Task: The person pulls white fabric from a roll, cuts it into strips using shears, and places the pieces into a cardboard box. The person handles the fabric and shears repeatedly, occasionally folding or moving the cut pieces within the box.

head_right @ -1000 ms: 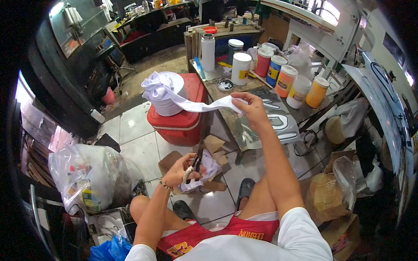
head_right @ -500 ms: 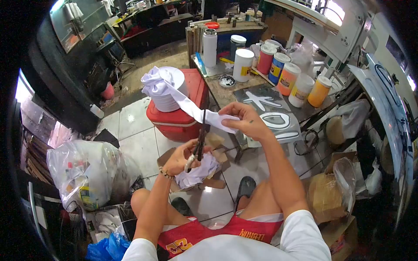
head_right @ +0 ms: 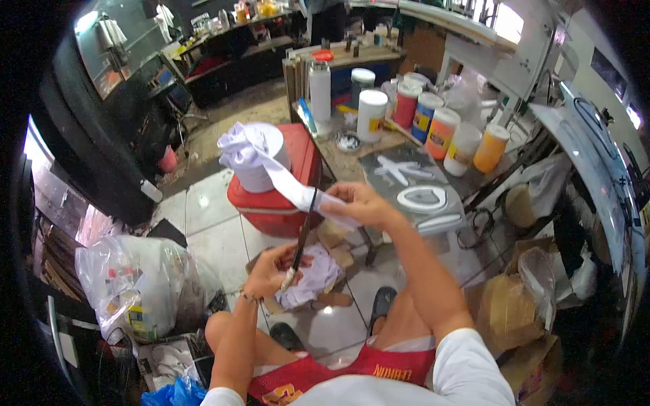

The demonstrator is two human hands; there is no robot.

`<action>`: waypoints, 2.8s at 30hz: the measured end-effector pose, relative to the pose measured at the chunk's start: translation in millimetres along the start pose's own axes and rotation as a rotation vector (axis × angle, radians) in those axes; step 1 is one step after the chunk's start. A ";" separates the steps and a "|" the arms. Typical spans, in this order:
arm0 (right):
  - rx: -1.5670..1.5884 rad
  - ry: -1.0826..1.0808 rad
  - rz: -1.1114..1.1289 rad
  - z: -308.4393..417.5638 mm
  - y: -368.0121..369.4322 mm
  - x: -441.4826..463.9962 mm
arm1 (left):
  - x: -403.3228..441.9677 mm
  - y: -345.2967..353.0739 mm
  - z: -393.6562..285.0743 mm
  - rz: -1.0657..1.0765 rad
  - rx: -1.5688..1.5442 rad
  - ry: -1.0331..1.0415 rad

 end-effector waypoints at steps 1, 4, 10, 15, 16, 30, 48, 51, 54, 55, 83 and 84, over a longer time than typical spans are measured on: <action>-0.083 0.029 0.002 4.3 1.1 1.4 | 1.3 -0.7 1.2 0.030 0.003 -0.016; -0.112 0.078 0.000 20.1 11.0 -6.3 | -0.2 2.8 -2.0 0.027 -0.102 -0.067; 0.017 -0.252 0.132 25.3 22.2 -6.2 | -2.3 7.1 -15.6 0.079 -0.102 0.001; 0.323 -0.170 0.244 30.5 37.3 -11.3 | -5.8 11.2 -18.2 0.099 -0.187 0.022; 0.352 -0.180 0.252 29.7 39.2 -11.2 | -5.9 10.8 -16.5 0.098 -0.186 0.026; 0.020 -0.106 0.174 -8.4 17.7 7.5 | 2.5 5.2 10.4 0.188 -0.760 -0.296; 0.080 -0.023 0.237 -17.4 36.8 13.4 | -1.2 13.3 -1.3 0.001 -0.213 0.151; 0.084 -0.008 0.204 -26.6 41.6 18.0 | -0.5 5.0 15.5 0.060 -0.361 -0.047; 0.036 -0.002 0.187 -47.0 33.6 29.0 | -8.5 -9.4 -9.2 -0.118 -0.172 -0.051; -0.077 -0.042 0.202 -59.2 35.9 31.9 | -9.5 -13.7 -13.9 -0.189 -0.250 -0.006; 0.169 -0.506 -0.152 7.2 -11.1 -0.7 | 11.1 27.1 62.0 0.261 -0.048 -0.087; 0.140 -0.506 -0.062 9.8 -5.5 -4.9 | 17.5 25.8 53.9 0.204 -0.008 -0.003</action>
Point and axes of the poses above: each hand's wrist, its own x-axis towards the middle knuckle, its own y-axis out of the palm, z = x × y, the point moved 2 cm from there along x, towards the middle knuckle, and after that the axes turned 14 degrees about x, right-handed, at the moved point
